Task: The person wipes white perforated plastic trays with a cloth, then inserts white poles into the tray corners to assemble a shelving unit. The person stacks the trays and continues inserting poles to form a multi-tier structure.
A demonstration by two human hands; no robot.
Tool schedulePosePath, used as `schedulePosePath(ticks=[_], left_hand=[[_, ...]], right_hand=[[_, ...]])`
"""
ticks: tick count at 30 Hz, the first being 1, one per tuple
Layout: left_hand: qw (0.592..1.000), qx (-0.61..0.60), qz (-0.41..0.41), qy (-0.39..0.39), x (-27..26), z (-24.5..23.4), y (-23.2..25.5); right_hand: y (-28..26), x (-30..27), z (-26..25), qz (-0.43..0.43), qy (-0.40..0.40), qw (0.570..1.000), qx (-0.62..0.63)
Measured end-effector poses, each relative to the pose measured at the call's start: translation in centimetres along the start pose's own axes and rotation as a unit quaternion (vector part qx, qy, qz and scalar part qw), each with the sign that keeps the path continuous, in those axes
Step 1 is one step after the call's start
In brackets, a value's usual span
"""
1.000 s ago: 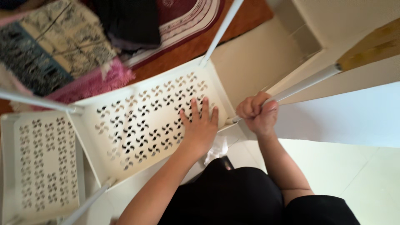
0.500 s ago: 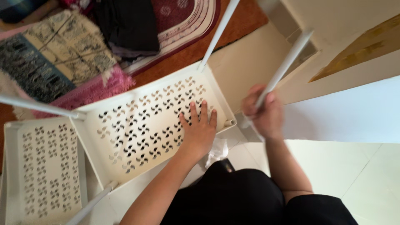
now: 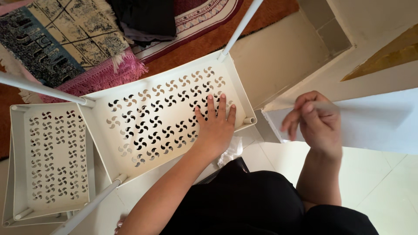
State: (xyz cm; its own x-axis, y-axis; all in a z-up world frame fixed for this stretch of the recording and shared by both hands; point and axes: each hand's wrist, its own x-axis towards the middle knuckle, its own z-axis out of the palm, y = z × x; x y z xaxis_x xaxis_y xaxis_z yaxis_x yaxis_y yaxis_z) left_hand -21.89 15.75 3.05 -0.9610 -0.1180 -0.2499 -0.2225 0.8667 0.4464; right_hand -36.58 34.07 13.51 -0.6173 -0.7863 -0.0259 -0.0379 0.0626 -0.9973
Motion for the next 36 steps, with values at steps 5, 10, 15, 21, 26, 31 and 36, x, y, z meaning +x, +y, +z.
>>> schedulePosePath(ticks=[5, 10, 15, 21, 26, 31, 36], left_hand=[[0.995, -0.091, -0.003, -0.039, 1.0, -2.7, -0.8], [0.998, -0.036, 0.043, -0.026, 2.8, -5.2, -1.3], [0.997, 0.028, 0.057, -0.047, 3.4, -6.2, -0.5], [0.998, 0.007, 0.048, -0.046, 3.1, -6.0, -0.6], [0.998, 0.0, 0.05, -0.044, 3.4, -5.7, -0.6], [0.998, -0.01, 0.05, -0.044, 3.7, -5.8, -0.8], [0.999, -0.017, 0.048, -0.02, 3.8, -5.2, -0.9]], right_hand=[[1.4, -0.8, 0.4, -0.031, 0.033, 0.989, -0.14], [0.1, -1.8, 1.0, -0.025, 0.043, 0.989, -0.137], [-0.4, -2.2, 0.9, -0.016, 0.017, 0.991, -0.135], [0.8, -1.6, 1.2, 0.019, -0.001, 0.991, -0.134], [-0.1, -1.1, 0.9, 0.009, -0.045, 0.983, -0.178], [0.6, -0.3, 2.1, -0.034, -0.002, 0.958, -0.284], [2.3, -0.5, 3.0, -0.028, 0.024, 0.959, -0.281]])
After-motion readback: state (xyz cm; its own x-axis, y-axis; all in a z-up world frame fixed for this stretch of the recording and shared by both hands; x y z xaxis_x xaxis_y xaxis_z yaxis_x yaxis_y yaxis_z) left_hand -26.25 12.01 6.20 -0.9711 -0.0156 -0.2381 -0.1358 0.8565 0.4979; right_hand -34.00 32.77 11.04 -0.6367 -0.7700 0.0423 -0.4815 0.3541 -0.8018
